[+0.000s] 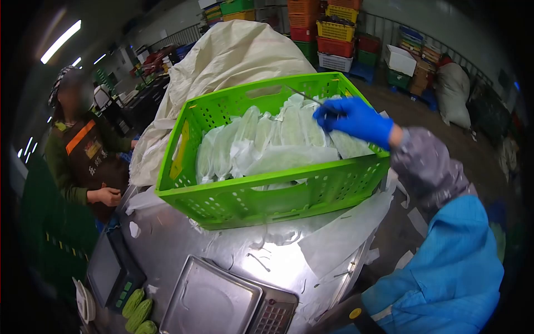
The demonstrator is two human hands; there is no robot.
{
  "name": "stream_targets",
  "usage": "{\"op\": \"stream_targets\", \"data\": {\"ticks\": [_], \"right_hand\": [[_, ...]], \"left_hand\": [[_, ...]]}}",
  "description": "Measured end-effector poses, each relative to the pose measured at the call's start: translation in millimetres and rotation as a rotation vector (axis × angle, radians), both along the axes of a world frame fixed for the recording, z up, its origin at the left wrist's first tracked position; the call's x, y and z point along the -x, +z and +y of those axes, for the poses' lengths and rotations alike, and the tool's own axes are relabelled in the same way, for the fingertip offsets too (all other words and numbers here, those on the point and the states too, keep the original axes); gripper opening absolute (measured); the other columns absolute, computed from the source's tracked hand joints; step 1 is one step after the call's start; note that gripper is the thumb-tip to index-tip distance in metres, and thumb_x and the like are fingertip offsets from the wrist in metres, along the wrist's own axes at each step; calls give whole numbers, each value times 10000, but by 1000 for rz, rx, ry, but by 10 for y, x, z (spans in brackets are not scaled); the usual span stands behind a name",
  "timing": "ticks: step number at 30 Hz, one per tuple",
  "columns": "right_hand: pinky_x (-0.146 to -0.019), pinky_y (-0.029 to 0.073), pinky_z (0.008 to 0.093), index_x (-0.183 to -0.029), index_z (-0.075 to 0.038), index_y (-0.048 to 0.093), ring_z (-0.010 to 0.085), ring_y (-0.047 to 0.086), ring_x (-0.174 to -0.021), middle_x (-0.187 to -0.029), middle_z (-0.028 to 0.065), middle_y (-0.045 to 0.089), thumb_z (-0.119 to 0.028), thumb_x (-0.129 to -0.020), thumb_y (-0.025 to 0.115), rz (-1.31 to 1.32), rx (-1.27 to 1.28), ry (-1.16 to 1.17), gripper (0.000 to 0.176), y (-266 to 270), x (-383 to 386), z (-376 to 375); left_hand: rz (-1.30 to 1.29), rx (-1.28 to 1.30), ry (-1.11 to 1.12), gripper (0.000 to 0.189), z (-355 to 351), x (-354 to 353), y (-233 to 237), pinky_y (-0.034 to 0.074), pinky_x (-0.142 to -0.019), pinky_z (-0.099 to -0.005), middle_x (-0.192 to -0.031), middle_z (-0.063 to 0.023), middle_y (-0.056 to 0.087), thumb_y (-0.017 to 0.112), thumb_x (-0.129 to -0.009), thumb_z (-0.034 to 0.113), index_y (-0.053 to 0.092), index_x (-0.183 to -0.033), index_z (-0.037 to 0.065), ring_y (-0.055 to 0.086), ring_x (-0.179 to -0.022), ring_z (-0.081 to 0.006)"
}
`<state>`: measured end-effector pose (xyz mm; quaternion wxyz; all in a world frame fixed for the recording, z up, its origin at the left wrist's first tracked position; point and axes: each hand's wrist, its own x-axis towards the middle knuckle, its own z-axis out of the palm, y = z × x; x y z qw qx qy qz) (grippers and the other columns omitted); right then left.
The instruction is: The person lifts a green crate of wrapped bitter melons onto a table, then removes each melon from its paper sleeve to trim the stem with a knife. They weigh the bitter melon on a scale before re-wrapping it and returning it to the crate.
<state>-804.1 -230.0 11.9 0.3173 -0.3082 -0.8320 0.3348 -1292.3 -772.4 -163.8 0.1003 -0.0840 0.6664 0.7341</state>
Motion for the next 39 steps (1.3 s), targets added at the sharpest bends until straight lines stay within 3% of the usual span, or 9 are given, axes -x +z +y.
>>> {"op": "stream_targets", "data": {"ticks": [2,4,7,11,14,18,26,35,39], "right_hand": [[-683,459,372,-888,-29,604,315,587,-785,-850,186,603,-339,-734,604,-561,-295,-368,346,106,-74,377],[-714,464,372,-905,-47,617,311,590,-815,-877,167,612,-405,-679,641,-828,-289,-449,424,-219,-210,944],[-730,467,381,-1009,-8,551,320,585,-855,-927,172,602,-496,-610,665,-1054,-165,-435,641,-568,-241,1263],[-723,475,386,-1175,81,399,332,586,-849,-932,219,586,-479,-535,705,-1063,-256,-527,904,-997,-175,1332],[-727,478,389,-1240,165,218,335,587,-860,-940,249,576,-444,-501,725,-1065,-249,-497,1083,-982,-189,1336],[-811,449,378,-1320,26,197,353,547,-968,-1079,259,523,-400,-516,728,-982,-183,-486,1053,-821,-277,1391],[-870,401,295,-1262,-66,352,174,500,-1000,-1116,77,513,-193,-645,723,309,183,-83,730,183,-336,1010],[-795,450,273,-1203,-53,424,124,556,-878,-1008,58,561,-187,-710,688,263,631,274,574,856,-30,-394],[-802,439,262,-1236,-51,415,126,533,-936,-1079,63,535,-223,-711,697,279,603,473,620,185,403,-1128]], "left_hand": [[-16,-25,25,426,155,-187,94,433,-872,-383,-1176,-209,451,533,-836,143,414,-1202,-40,491,-1042,-309],[637,509,-369,453,233,-414,112,435,-864,-379,-1113,-194,512,594,-791,89,428,-1189,-46,514,-1005,-328],[715,713,-464,493,276,-450,217,437,-858,-387,-1147,-185,502,625,-750,23,421,-1193,-52,498,-1033,-332],[65,32,-141,373,644,-933,597,424,-876,-373,-1242,-161,445,446,-863,48,393,-1226,-16,481,-1080,-300],[94,95,-180,365,705,-1084,635,404,-897,-373,-1255,-151,435,389,-892,93,373,-1245,2,461,-1107,-282],[94,95,-222,373,764,-1291,710,373,-932,-373,-1259,-145,429,400,-892,121,372,-1250,17,420,-1145,-278],[107,50,-292,386,1095,-1587,976,400,-887,-346,-1198,-152,462,485,-866,93,390,-1233,23,475,-1029,-242],[59,-227,-928,528,2116,-2478,884,485,-737,-283,-1067,-125,512,599,-798,256,391,-1206,-7,559,-857,-177],[-251,-639,-1301,657,2503,-3268,1035,428,-868,-351,-1280,-166,336,561,-834,217,168,-1329,35,432,-1113,-236]]}}
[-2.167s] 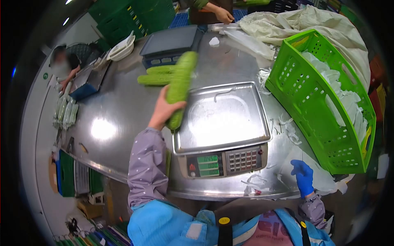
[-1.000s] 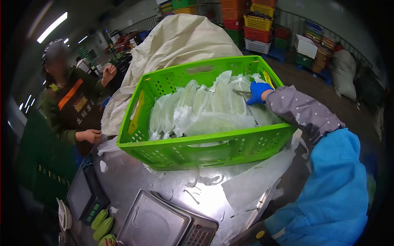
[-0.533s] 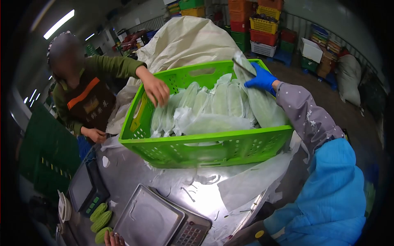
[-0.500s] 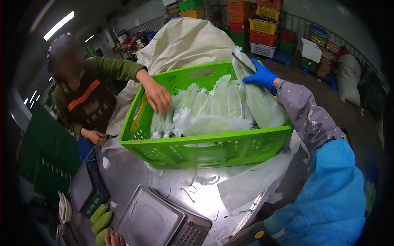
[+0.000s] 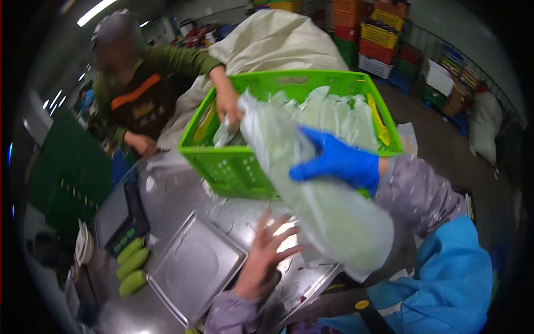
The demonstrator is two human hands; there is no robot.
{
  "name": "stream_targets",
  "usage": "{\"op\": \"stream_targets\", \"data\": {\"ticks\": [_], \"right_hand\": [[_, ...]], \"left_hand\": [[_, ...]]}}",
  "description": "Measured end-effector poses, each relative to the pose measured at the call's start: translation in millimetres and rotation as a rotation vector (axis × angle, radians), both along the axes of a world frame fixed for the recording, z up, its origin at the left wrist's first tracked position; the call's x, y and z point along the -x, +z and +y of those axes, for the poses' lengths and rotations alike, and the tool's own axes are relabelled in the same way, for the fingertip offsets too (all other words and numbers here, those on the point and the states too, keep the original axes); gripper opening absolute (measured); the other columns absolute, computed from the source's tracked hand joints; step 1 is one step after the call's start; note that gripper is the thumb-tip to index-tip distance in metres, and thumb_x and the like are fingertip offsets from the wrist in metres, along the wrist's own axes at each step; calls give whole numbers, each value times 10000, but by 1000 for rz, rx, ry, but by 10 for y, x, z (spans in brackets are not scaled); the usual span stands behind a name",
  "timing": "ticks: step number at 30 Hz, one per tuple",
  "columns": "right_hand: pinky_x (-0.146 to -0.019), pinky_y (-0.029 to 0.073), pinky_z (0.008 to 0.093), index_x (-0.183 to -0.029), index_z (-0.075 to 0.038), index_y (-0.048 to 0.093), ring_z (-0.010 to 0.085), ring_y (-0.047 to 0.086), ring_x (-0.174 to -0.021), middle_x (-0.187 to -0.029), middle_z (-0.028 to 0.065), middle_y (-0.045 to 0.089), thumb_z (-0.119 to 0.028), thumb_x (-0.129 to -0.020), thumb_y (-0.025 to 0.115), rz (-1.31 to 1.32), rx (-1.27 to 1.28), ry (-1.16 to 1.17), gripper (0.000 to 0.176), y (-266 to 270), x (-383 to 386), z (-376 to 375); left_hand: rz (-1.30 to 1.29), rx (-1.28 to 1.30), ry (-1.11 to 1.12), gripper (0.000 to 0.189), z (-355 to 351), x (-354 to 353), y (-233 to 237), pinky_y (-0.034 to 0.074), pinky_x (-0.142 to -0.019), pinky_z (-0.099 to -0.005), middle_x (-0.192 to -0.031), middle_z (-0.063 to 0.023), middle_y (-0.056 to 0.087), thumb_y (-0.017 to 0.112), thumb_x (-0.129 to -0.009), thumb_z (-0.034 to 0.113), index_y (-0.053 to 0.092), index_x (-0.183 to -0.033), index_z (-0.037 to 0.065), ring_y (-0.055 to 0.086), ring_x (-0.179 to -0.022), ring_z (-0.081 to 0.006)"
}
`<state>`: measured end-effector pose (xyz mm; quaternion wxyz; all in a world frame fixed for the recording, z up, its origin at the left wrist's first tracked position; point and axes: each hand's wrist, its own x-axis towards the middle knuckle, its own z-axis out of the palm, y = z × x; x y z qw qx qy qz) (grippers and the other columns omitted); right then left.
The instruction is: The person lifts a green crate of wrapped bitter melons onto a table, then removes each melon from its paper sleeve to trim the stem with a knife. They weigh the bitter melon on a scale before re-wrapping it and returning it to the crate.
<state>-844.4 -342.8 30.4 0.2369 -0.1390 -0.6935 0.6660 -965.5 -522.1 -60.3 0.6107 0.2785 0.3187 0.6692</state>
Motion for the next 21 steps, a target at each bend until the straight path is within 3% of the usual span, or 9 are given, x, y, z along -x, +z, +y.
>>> {"op": "stream_targets", "data": {"ticks": [3,5,10,13,16,17,18,19,21], "right_hand": [[-839,418,259,-1242,-36,413,136,509,-986,-1119,64,514,-250,-730,683,-30,-320,-70,617,-733,124,-302],[-881,396,268,-1255,-16,390,148,492,-1028,-1169,80,492,-265,-760,653,-225,170,-19,614,-868,-50,-354],[-900,389,286,-1254,-4,385,153,499,-1022,-1168,92,495,-242,-780,626,-271,365,143,583,-1331,-426,-607],[-903,386,302,-1251,-10,385,154,496,-1016,-1140,78,508,-191,-737,668,-164,459,267,614,-1291,-547,-851],[-894,387,314,-1261,-17,371,160,488,-1022,-1140,73,507,-134,-685,706,-386,445,269,676,-1276,-666,-937],[-886,389,313,-1259,-19,372,159,485,-1021,-1135,70,508,-112,-669,713,-433,462,207,688,-1277,-705,-933],[-878,391,312,-1257,-22,374,158,482,-1020,-1130,66,510,-91,-653,721,-477,481,143,700,-1282,-735,-945],[-872,394,313,-1250,-23,384,159,485,-1010,-1121,65,513,-94,-664,717,-456,481,137,677,-1268,-743,-955],[-875,391,309,-1249,-23,386,156,484,-1012,-1122,63,513,-100,-664,721,-476,466,140,678,-1216,-743,-962]], "left_hand": [[-104,59,-37,677,-16,-252,-177,399,-919,-381,-1301,-141,302,557,-839,198,114,-1329,48,394,-1150,-239],[-277,162,12,640,-80,-227,-392,367,-957,-389,-1273,-119,335,558,-840,176,144,-1311,45,389,-1152,-233],[-358,139,109,660,-235,-252,-722,319,-983,-367,-1253,-120,345,577,-836,232,157,-1305,32,368,-1164,-226],[105,167,67,592,-338,-297,-813,248,-997,-320,-1230,-115,407,556,-837,323,313,-1266,-5,342,-1172,-203],[397,251,-29,568,-424,-119,-815,294,-959,-316,-1225,-112,410,524,-847,315,313,-1274,5,371,-1140,-184],[505,372,45,522,-404,3,-663,357,-884,-308,-1229,-110,414,495,-857,279,333,-1275,12,408,-1093,-172],[411,207,288,567,-366,152,-749,317,-938,-316,-1164,-124,456,562,-818,271,343,-1276,18,414,-1099,-216],[530,202,522,506,-314,298,-636,360,-886,-310,-980,-113,522,582,-801,227,409,-1220,4,483,-965,-205],[860,181,672,341,-293,537,-461,421,-673,-297,-836,-67,534,604,-776,188,497,-1044,7,515,-756,-157]]}}
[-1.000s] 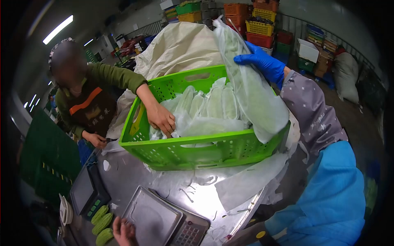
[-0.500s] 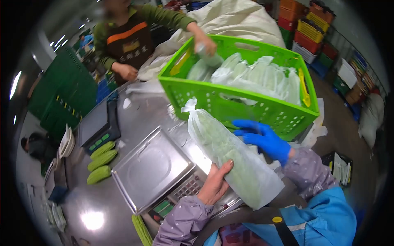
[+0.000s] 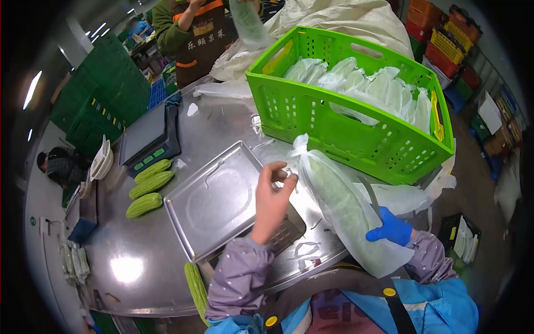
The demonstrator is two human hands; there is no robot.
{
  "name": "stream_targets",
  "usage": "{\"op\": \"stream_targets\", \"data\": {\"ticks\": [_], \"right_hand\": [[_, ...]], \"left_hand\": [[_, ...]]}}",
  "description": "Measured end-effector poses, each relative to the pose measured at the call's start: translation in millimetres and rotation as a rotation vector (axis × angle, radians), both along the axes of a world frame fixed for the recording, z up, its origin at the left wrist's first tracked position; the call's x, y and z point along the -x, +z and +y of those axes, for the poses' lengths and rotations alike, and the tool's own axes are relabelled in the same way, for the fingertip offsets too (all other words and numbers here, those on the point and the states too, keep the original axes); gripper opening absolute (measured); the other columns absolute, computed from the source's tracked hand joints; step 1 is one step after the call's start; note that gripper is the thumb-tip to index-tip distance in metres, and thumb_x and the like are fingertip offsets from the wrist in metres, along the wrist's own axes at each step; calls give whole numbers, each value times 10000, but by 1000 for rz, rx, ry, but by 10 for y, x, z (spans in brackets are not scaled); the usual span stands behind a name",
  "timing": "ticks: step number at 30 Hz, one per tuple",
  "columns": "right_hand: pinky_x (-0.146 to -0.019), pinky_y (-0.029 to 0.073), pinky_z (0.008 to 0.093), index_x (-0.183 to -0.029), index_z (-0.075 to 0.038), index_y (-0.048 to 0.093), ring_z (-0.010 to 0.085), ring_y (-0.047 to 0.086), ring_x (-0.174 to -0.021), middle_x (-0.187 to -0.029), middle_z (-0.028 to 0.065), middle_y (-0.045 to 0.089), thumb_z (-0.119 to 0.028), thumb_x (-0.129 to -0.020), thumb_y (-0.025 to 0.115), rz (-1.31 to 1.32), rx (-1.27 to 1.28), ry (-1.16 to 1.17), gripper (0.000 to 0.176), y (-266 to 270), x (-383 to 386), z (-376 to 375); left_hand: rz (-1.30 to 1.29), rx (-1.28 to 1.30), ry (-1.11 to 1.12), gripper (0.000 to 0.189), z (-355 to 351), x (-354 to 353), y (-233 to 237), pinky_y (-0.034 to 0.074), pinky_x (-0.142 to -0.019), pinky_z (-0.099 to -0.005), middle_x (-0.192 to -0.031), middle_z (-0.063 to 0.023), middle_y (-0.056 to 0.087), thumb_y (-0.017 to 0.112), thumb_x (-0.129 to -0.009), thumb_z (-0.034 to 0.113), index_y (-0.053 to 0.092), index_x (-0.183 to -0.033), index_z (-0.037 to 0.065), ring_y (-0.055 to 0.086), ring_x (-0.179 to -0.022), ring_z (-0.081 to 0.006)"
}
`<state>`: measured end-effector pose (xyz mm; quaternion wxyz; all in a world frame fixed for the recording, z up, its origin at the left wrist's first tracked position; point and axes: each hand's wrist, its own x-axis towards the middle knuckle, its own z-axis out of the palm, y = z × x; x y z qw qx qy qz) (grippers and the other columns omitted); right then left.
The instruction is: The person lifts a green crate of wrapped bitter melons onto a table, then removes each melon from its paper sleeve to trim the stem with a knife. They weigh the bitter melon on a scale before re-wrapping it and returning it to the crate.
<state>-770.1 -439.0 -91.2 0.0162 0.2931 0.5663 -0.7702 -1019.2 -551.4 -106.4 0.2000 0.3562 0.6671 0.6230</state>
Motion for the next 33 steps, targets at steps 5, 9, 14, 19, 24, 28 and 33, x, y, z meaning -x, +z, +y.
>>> {"op": "stream_targets", "data": {"ticks": [5,9,14,19,24,28,33], "right_hand": [[-889,381,299,-1251,-21,387,150,478,-1021,-1131,66,510,-125,-661,735,11,-75,93,693,-46,-1,10],[-901,371,302,-1267,-18,369,157,472,-1037,-1156,76,501,-127,-649,740,9,-134,169,729,-3,-73,42],[-891,385,336,-1270,-12,363,195,482,-1049,-1158,107,502,-158,-644,722,52,46,151,736,-323,-588,158],[-846,413,328,-1236,-16,403,203,511,-1003,-1102,104,532,-175,-681,681,19,413,-311,640,-375,-768,140],[-776,439,296,-1198,-24,448,176,540,-910,-1046,90,556,-242,-735,637,118,269,-302,546,-292,-617,344],[-720,459,271,-1168,-31,484,154,563,-836,-1002,78,575,-296,-777,603,148,-498,-276,486,-174,-869,757],[-467,338,152,-1123,-49,536,13,458,-573,-776,-33,564,-304,-813,583,205,-34,-377,403,949,-417,730]], "left_hand": [[176,231,-101,179,131,315,-65,373,-511,-289,-611,-31,503,533,-815,215,546,-829,37,483,-554,-154],[-1135,-183,-428,207,79,756,-64,321,-430,-203,-566,5,402,474,-850,149,463,-667,52,399,-511,-86],[-1169,-894,-25,157,-26,1554,268,371,-473,-192,-617,-6,436,497,-860,134,471,-714,85,423,-539,-93],[711,499,-424,577,30,712,315,471,-686,-297,-984,-143,579,667,-726,227,429,-1210,23,573,-865,-232],[1038,325,-794,859,155,-370,588,309,-955,-416,-1139,-133,503,740,-576,303,325,-1291,70,490,-1069,-261],[388,292,-1006,792,164,-545,110,372,-909,-363,-1127,-135,512,744,-582,292,381,-1243,48,499,-1058,-264],[-2,355,-943,815,6,-688,-198,379,-889,-323,-1107,-184,521,752,-575,294,367,-1224,-14,511,-1031,-257]]}}
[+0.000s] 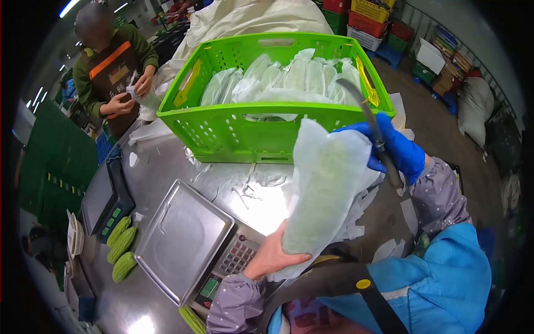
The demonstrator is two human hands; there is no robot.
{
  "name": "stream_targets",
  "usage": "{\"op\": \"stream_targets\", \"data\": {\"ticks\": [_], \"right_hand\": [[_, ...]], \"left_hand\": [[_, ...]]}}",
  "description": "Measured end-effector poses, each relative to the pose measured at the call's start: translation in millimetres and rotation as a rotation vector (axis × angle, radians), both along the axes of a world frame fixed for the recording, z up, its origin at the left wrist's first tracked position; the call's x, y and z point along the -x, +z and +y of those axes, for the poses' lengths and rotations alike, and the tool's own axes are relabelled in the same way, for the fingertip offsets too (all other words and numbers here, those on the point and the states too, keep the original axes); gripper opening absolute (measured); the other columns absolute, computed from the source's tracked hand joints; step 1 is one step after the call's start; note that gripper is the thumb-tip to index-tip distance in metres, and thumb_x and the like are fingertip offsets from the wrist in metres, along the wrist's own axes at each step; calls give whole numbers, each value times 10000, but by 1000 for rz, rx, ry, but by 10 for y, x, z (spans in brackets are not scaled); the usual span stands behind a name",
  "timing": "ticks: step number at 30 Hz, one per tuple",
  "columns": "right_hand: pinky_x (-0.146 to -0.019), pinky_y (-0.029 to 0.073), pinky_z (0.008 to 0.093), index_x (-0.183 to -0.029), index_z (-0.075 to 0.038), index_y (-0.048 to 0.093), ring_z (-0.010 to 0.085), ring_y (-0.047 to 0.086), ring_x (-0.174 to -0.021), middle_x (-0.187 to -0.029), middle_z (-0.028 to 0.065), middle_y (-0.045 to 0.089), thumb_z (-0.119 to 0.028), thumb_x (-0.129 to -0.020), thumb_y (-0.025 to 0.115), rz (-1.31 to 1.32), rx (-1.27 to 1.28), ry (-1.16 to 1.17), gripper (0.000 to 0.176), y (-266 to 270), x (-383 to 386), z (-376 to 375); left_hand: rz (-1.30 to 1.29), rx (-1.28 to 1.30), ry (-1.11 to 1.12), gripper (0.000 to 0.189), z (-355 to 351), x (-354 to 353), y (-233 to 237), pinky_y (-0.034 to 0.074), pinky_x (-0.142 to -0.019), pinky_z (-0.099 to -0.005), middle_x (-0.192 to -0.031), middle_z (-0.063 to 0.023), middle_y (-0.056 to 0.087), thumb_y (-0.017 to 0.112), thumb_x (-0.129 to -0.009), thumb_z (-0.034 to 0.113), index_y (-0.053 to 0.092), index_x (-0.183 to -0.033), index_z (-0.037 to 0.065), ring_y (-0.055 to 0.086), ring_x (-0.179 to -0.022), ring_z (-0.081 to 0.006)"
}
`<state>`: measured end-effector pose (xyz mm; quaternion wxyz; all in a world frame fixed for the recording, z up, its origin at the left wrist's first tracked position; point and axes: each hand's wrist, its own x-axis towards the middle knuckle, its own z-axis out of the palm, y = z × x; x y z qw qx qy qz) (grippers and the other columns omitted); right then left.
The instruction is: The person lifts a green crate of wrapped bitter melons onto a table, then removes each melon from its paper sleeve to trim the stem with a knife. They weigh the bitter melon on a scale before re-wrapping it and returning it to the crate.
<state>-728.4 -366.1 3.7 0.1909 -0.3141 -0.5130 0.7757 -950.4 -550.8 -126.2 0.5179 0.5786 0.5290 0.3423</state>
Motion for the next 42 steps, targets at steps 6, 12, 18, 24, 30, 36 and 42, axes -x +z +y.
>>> {"op": "stream_targets", "data": {"ticks": [6,12,18,24,30,36,42], "right_hand": [[-468,353,177,-899,-69,633,23,477,-578,-735,-23,584,-185,-742,672,-137,-614,-117,200,36,534,-170],[-616,432,226,-864,-67,634,76,542,-645,-737,7,597,-260,-799,597,277,-1024,-330,207,926,763,-506],[-699,437,266,-998,-24,594,144,556,-781,-923,75,579,-338,-802,559,319,-1272,-610,372,1271,796,-165],[-707,438,267,-1024,-23,584,144,556,-794,-951,80,575,-347,-800,561,144,-1439,-697,394,1398,686,93],[-715,438,267,-1050,-22,574,144,556,-807,-980,84,572,-355,-797,563,-85,-1737,-1123,418,2126,-84,902],[-727,440,273,-1182,-26,481,142,550,-843,-1036,101,566,-369,-792,567,-681,-1725,-1440,526,2098,-1617,2135],[-832,422,325,-1266,-63,393,282,560,-966,-1090,168,564,-308,-796,568,-853,-1252,-793,558,1184,-2048,2615]], "left_hand": [[-198,99,57,897,-137,-1,-139,339,-925,-316,-1201,-154,453,760,-572,285,300,-1280,-19,439,-1107,-240],[-864,343,-85,981,-281,53,-369,235,-994,-290,-1314,-106,337,763,-558,280,232,-1336,5,316,-1202,-188],[-1135,332,-78,1053,-407,31,-191,203,-1018,-292,-1360,-99,273,757,-569,368,157,-1359,16,270,-1244,-201],[-1111,299,-135,1021,-259,34,-102,232,-1009,-308,-1364,-113,264,741,-615,354,129,-1359,12,300,-1231,-215],[-1278,278,-148,802,-249,-163,-591,517,-674,-340,-1103,-177,493,694,-685,357,272,-1273,11,591,-804,-245],[-1025,238,438,760,-369,-149,-490,459,-808,-320,-1165,-145,450,658,-737,215,213,-1324,30,511,-996,-215],[-668,31,550,795,-354,-119,-441,314,-956,-312,-1250,-150,381,656,-715,132,175,-1334,1,398,-1140,-216]]}}
